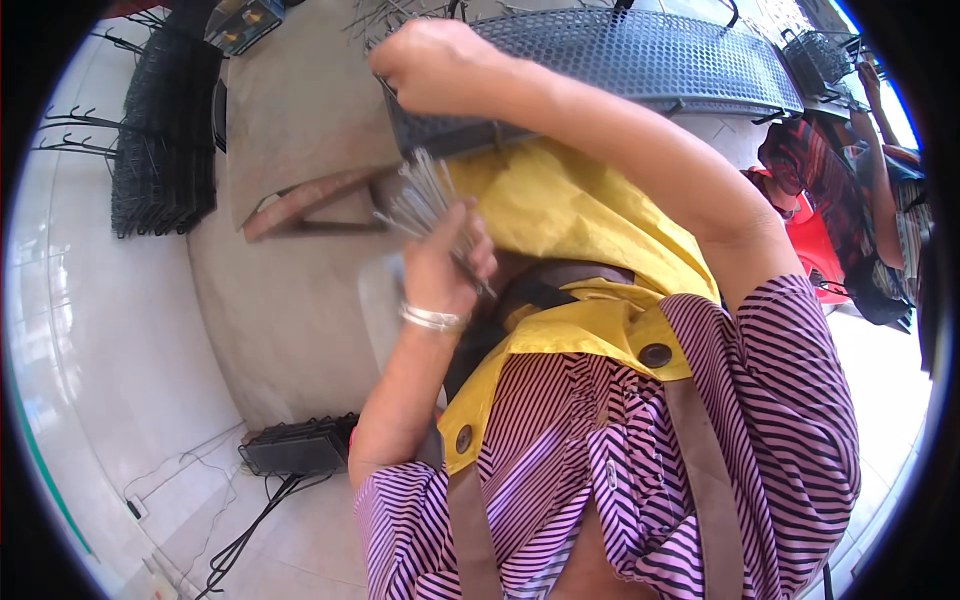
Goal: Inserting thin metal pins into a perforated plate one by one.
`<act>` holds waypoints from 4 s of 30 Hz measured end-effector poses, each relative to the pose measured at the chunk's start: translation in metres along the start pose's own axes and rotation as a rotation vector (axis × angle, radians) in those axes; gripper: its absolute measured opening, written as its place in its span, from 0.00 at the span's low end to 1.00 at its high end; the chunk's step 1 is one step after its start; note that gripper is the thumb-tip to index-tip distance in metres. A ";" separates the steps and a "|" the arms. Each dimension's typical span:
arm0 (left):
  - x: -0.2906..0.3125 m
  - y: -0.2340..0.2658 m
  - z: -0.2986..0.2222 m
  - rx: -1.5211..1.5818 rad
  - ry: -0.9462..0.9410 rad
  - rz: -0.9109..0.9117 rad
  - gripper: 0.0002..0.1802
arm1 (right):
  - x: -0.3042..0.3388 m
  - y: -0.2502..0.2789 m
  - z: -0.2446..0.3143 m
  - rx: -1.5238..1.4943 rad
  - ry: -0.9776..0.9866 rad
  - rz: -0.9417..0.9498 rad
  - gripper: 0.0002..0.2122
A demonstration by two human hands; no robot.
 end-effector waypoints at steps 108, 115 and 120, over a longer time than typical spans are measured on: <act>-0.008 -0.063 0.022 -0.225 -0.025 0.210 0.12 | 0.045 0.085 -0.073 -0.215 -0.132 -0.676 0.04; -0.016 -0.055 0.030 -0.072 0.072 0.086 0.08 | 0.032 0.090 -0.060 -0.253 0.281 -0.676 0.05; -0.015 -0.054 0.028 -0.102 0.064 0.117 0.10 | 0.024 0.089 -0.059 -0.205 0.055 -0.485 0.05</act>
Point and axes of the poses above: each hand's wrist, its own x-axis away from the middle knuckle, its own y-axis out of the back of the hand, z = x × y, the point moved 8 cm from there along -x, towards the middle knuckle, and after that the axes turned 1 degree about -z, right-handed, at the moved point
